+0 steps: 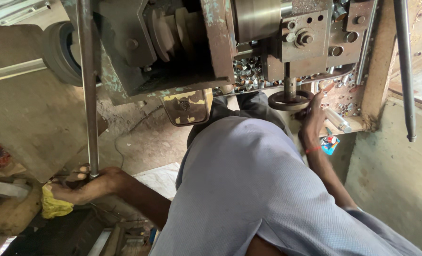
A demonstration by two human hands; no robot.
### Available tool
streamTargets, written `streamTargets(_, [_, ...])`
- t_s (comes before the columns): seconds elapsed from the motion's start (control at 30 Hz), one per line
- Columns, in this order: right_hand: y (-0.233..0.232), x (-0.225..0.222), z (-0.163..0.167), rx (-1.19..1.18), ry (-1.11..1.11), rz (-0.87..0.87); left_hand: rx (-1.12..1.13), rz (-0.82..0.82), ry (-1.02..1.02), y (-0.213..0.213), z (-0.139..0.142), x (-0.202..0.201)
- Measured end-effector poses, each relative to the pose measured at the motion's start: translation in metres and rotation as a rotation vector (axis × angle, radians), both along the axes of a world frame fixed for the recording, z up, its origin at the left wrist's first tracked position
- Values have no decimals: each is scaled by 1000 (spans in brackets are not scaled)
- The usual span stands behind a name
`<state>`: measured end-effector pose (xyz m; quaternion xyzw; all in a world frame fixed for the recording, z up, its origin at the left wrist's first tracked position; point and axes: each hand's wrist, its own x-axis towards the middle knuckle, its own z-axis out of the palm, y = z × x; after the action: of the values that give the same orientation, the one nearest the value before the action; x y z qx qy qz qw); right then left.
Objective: The person operates a large metal press machine by repeatedly pulling a long vertical lever with the left hand and turning a wheel with the right hand to punch metal rings from a material strip.
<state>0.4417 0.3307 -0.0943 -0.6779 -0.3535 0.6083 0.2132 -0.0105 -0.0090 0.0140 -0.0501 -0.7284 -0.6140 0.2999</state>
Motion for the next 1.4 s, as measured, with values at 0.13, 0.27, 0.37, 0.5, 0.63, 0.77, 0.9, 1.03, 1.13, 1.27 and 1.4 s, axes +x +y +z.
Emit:
streamTargets(0.13, [21, -2, -5, -20, -131, -53, -320, 47, 125, -2, -2, 1])
streamTargets(0.27, [22, -2, -13, -25, -269, -59, 54, 28, -70, 0, 1, 3])
streamTargets(0.37, [19, -4, -14, -28, -290, -51, 0, -20, -16, 5, 6, 3])
streamTargets(0.5, [26, -7, -10, -28, -239, -59, 33, -10, -39, 11, 10, 5])
streamTargets(0.63, [27, -6, 9, -35, -202, -49, -581, 153, 100, 5, 3, 11])
streamTargets(0.77, [1, -13, 12, -77, -304, 277, -703, 105, 331, -5, -6, 8])
streamTargets(0.9, [-12, -34, -16, 76, -113, 717, -714, 75, 346, -4, -8, 11])
streamTargets(1.03, [23, -21, -15, 266, -303, 898, -877, 47, 426, -1, -2, 16])
streamTargets(1.13, [42, 6, 14, -142, -411, 867, -958, 72, 486, -3, -1, 10])
streamTargets(1.27, [29, -2, 31, -378, -213, 953, -776, 35, 359, -7, -10, 10])
streamTargets(1.4, [34, -27, 3, 105, -214, 1350, -755, 27, 367, -10, -14, 26])
